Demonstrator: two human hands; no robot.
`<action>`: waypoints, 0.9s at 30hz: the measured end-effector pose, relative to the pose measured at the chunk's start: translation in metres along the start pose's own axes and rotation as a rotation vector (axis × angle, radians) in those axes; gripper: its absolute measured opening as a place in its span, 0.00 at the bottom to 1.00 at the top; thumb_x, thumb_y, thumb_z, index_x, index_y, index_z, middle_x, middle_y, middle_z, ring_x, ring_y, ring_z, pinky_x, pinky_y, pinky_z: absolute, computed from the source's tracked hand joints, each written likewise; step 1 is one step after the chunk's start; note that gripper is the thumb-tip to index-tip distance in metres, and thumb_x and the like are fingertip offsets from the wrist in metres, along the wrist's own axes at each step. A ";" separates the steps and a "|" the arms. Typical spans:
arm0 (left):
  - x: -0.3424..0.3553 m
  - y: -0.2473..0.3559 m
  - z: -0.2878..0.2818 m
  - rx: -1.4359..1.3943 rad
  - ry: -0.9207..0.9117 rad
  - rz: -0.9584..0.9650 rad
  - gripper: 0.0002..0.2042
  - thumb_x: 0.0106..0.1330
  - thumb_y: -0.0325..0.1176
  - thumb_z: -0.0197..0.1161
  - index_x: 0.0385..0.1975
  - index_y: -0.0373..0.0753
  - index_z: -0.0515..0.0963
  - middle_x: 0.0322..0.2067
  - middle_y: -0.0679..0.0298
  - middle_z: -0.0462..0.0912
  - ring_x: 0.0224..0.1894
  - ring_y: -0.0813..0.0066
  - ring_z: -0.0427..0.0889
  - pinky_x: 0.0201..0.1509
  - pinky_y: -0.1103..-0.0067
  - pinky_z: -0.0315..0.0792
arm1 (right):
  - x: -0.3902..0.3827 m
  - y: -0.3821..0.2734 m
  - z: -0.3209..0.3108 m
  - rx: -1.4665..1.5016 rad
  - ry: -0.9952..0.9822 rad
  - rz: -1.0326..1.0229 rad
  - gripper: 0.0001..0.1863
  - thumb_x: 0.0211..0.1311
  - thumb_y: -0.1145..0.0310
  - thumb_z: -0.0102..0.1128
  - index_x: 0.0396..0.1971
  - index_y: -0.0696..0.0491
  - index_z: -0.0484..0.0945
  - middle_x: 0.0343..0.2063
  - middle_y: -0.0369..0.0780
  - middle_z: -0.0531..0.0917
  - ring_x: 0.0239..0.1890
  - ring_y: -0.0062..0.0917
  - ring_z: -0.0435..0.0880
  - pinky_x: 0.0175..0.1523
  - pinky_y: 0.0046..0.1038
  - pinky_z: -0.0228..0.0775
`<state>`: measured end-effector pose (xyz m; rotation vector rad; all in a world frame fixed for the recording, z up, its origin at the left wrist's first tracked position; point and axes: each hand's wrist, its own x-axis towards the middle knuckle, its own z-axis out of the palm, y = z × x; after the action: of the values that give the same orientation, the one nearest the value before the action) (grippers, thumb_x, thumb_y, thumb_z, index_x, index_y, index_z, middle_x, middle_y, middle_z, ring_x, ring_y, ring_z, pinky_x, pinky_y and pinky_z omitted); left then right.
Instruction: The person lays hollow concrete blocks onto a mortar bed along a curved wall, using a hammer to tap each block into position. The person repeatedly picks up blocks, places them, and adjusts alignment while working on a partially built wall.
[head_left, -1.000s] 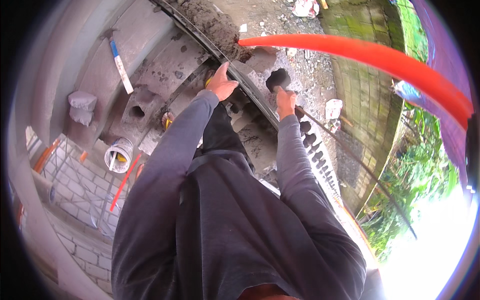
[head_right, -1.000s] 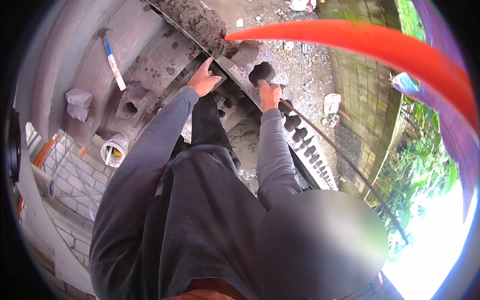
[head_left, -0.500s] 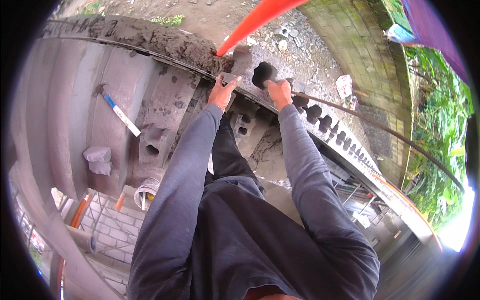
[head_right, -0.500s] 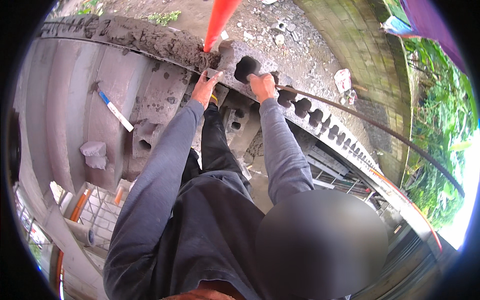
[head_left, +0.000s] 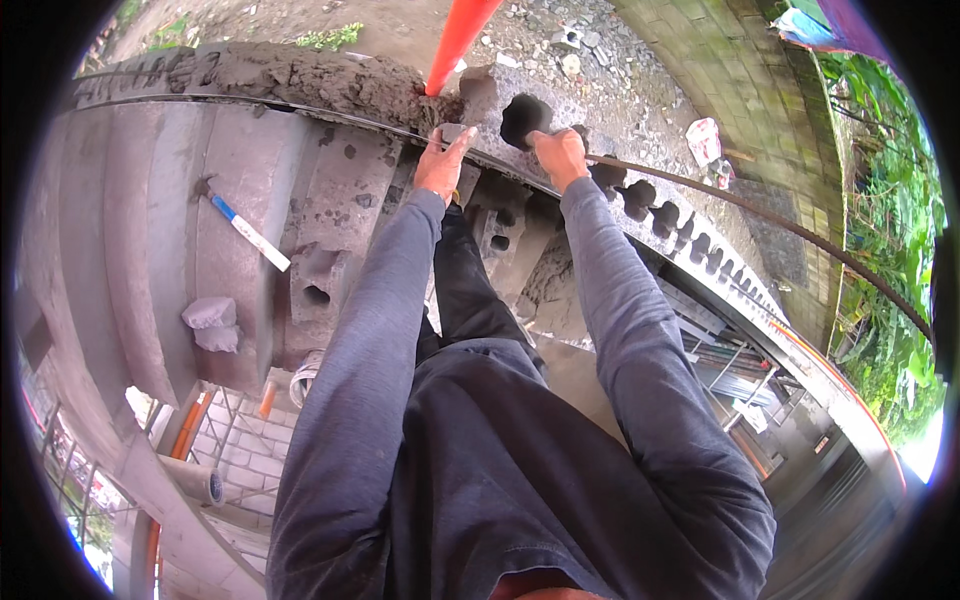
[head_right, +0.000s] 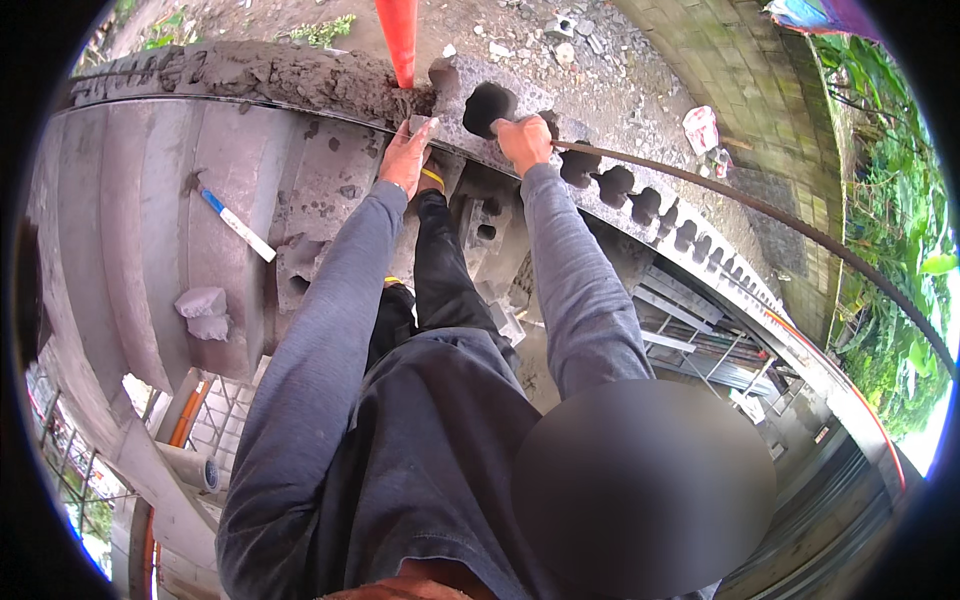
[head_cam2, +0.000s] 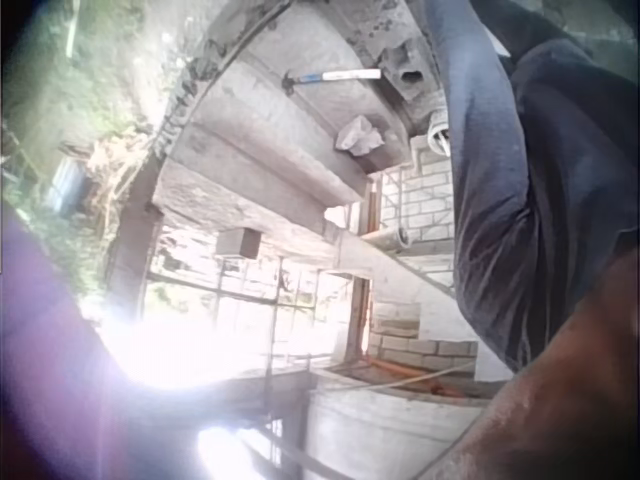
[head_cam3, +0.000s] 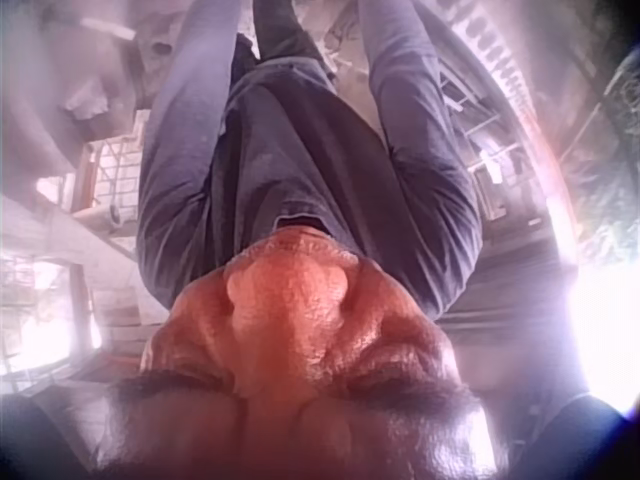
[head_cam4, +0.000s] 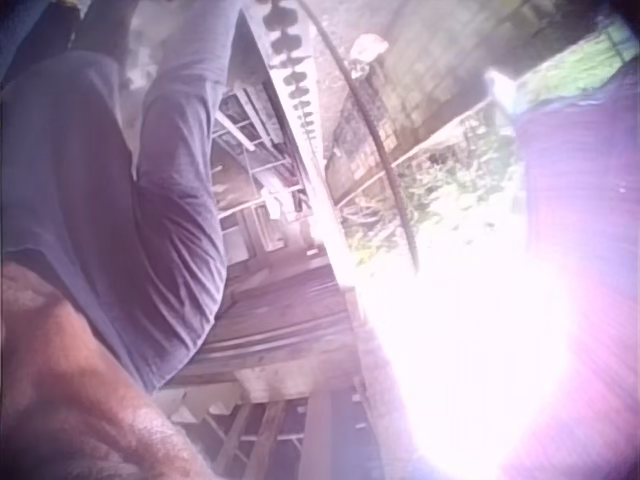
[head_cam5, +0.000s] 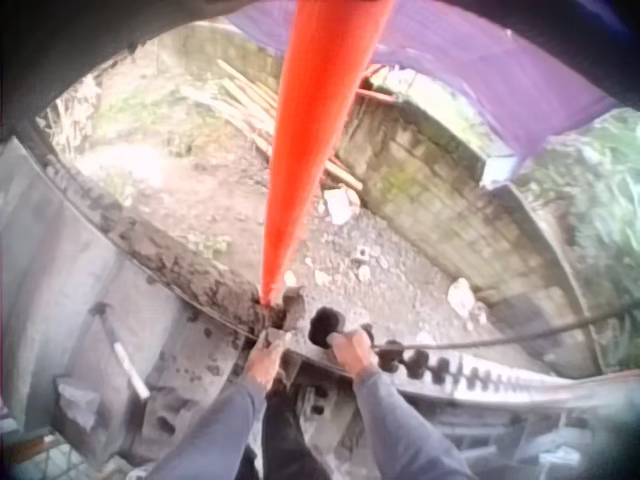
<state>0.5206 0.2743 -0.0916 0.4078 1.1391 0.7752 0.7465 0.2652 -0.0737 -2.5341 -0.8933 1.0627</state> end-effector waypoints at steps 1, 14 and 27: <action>0.000 0.000 0.001 -0.015 -0.017 -0.004 0.47 0.67 0.41 0.72 0.75 0.26 0.48 0.66 0.52 0.69 0.65 0.71 0.71 0.71 0.78 0.61 | 0.002 0.002 -0.002 -0.019 0.006 0.002 0.32 0.48 0.50 0.72 0.39 0.69 0.82 0.39 0.58 0.87 0.45 0.47 0.87 0.53 0.37 0.78; 0.014 -0.008 -0.014 -0.031 -0.027 -0.042 0.27 0.71 0.40 0.66 0.68 0.45 0.68 0.64 0.68 0.73 0.68 0.74 0.68 0.71 0.68 0.63 | -0.016 -0.021 -0.007 -0.067 0.059 -0.019 0.28 0.50 0.53 0.72 0.34 0.69 0.84 0.37 0.59 0.87 0.44 0.46 0.88 0.52 0.39 0.77; -0.071 0.079 0.037 1.079 0.108 0.279 0.20 0.65 0.39 0.70 0.50 0.34 0.75 0.43 0.57 0.83 0.42 0.61 0.84 0.51 0.67 0.76 | -0.032 -0.025 -0.015 0.121 0.135 0.030 0.25 0.51 0.59 0.68 0.40 0.62 0.70 0.33 0.59 0.85 0.39 0.56 0.87 0.49 0.47 0.81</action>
<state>0.5131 0.2796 0.0205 1.4580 1.5633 0.3505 0.7285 0.2654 -0.0346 -2.4914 -0.7345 0.9122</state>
